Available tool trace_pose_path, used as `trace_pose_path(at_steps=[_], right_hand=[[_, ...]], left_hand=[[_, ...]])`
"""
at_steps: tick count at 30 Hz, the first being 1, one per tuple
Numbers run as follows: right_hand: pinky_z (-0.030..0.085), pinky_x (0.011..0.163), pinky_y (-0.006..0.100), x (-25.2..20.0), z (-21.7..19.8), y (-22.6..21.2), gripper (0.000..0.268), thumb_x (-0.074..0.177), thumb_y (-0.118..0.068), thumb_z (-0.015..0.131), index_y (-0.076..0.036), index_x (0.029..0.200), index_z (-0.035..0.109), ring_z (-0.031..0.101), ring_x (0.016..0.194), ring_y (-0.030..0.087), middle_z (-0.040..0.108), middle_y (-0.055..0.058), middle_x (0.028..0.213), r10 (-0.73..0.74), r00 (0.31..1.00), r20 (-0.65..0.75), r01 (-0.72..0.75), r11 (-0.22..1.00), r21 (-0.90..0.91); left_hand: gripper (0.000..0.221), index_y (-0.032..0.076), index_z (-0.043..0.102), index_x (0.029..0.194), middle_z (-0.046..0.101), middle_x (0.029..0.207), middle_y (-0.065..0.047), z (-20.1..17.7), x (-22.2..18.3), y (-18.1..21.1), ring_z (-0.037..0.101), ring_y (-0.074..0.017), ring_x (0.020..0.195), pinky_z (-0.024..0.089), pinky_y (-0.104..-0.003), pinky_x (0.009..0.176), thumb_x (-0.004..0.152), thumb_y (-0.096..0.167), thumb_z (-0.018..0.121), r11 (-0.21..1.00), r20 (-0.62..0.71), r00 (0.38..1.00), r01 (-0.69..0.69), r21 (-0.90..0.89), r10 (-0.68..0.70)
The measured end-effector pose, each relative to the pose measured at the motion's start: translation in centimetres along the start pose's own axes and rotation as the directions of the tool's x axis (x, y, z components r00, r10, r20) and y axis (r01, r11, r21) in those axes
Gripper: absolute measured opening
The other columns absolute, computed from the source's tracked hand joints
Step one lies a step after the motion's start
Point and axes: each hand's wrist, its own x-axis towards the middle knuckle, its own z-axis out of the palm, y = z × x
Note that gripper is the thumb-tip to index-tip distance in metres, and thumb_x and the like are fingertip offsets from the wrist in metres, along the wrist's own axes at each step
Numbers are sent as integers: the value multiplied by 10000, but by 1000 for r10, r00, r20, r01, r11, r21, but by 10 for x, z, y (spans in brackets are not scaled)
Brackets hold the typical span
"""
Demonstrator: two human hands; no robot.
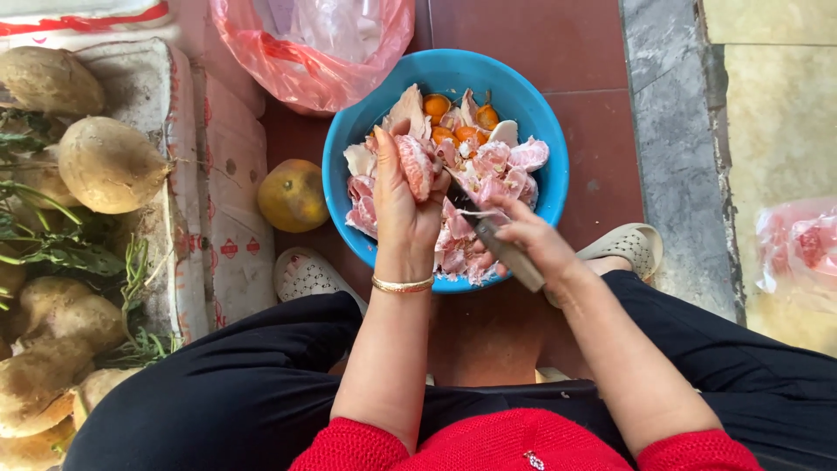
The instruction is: Peeling the skin and pith off pomelo segments and placing the fruit in a bowl
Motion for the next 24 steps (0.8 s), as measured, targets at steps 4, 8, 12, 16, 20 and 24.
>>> trace_pose_path(at_steps=[4, 8, 12, 16, 20, 24], right_hand=[[589, 427, 392, -5, -11, 12, 856, 772, -8, 501, -88, 1591, 268, 763, 728, 426, 674, 375, 928, -19, 999, 31, 19, 1000, 3], [591, 426, 391, -18, 0, 8, 922, 728, 40, 532, -168, 1598, 308, 746, 709, 397, 696, 303, 907, -106, 992, -63, 84, 955, -284], [569, 879, 494, -31, -1, 3, 783, 741, -140, 600, -330, 1500, 571, 705, 1028, 347, 731, 142, 1170, -311, 926, -215, 17, 602, -798], [572, 911, 402, -47, 12, -15, 667, 806, -245, 768, -270, 1458, 629, 699, 1063, 248, 740, 135, 1203, -401, 863, -306, 89, 718, -691], [572, 495, 290, -55, -1, -19, 440, 849, 0, 736, -6, 1281, 653, 644, 633, 188, 660, 153, 834, -435, 882, -182, 418, 900, -122], [621, 407, 338, -76, 10, -36, 383, 827, 48, 724, 13, 1181, 582, 770, 594, 313, 724, 319, 1054, -487, 873, 26, 483, 870, 103]], left_hand=[[461, 143, 617, 1234, 585, 790, -132, 5, -10, 3, 579, -170, 638, 413, -203, 527, 996, 539, 617, 1000, 27, 1000, 1, 0, -1], [461, 138, 619, 1241, 579, 776, -125, 6, -14, 6, 580, -171, 624, 390, -201, 522, 998, 529, 621, 1000, 11, 1000, -6, 22, 6], [391, 143, 614, 1221, 567, 771, -137, 13, -24, 9, 559, -196, 641, 371, -222, 533, 1026, 481, 606, 999, 58, 998, 24, -34, -22], [380, 170, 611, 1228, 567, 795, -136, 8, -18, -4, 553, -193, 638, 366, -214, 546, 1052, 503, 555, 996, 91, 995, 57, -63, -51], [334, 160, 625, 1178, 580, 842, -134, 4, -14, -21, 580, -196, 703, 411, -200, 594, 1059, 468, 570, 957, 131, 975, 205, -206, -181], [386, 150, 592, 1147, 545, 872, -121, -18, 6, -47, 555, -183, 752, 427, -200, 619, 1054, 523, 561, 904, 211, 940, 322, -281, -269]])
